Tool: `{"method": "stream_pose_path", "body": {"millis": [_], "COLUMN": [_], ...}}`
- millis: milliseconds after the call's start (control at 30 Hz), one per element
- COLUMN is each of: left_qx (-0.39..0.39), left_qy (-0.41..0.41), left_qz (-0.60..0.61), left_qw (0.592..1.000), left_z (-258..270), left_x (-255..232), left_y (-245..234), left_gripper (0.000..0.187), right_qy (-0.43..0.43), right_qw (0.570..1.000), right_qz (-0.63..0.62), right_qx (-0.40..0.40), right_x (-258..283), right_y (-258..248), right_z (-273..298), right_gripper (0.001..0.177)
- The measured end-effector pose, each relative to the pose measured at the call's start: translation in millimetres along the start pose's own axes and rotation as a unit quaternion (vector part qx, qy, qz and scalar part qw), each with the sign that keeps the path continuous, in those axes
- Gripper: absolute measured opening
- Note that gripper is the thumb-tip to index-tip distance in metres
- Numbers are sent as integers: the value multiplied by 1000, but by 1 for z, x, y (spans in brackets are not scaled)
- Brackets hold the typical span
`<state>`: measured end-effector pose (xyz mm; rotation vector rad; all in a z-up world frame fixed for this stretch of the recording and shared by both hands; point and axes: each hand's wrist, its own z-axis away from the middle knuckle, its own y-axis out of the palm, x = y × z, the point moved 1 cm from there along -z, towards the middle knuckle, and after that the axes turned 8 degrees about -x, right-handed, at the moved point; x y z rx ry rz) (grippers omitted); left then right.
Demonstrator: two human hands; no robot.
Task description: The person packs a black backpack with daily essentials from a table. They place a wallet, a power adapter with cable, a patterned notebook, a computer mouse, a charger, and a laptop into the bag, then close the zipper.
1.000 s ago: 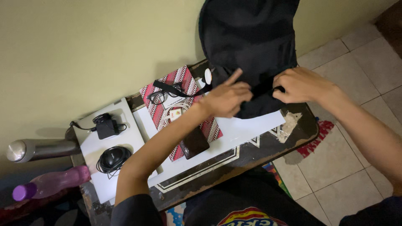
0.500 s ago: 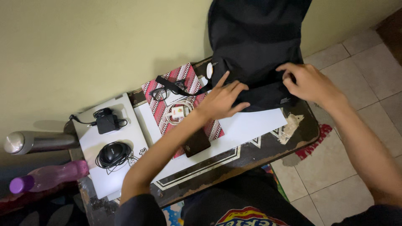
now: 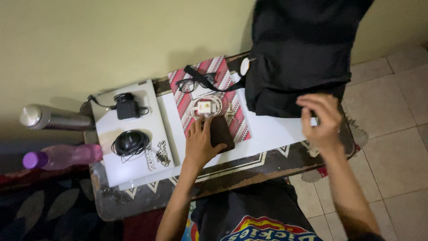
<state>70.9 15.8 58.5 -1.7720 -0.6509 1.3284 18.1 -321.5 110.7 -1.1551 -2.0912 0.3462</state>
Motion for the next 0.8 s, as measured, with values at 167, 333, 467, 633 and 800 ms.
{"method": "stream_pose_path", "body": {"millis": [167,333,467,633,800], "left_qx": [-4,-13,-4,-20,-52], "left_qy": [-11,-10,-32,-57,-17], "left_qz": [-31,-62,-46,1,153], "left_qw": [999,998,998,998,987], "left_z": [-1,-3,0,8,14], "left_x": [15,17,14,12,21], "left_y": [9,7,4,2,4], "left_gripper": [117,120,121,110,107], "right_qy": [10,78,181,221,254], "right_qw": [994,976,954,942,928], "right_qz": [-101,-163,-170,-158,-170], "right_qx": [44,122,166,195,214], "right_x": [39,78,96,106,97], "right_y": [51,81,97,113,138], "right_z": [27,49,58,70,85], "right_gripper": [14,13,26,48,55]}}
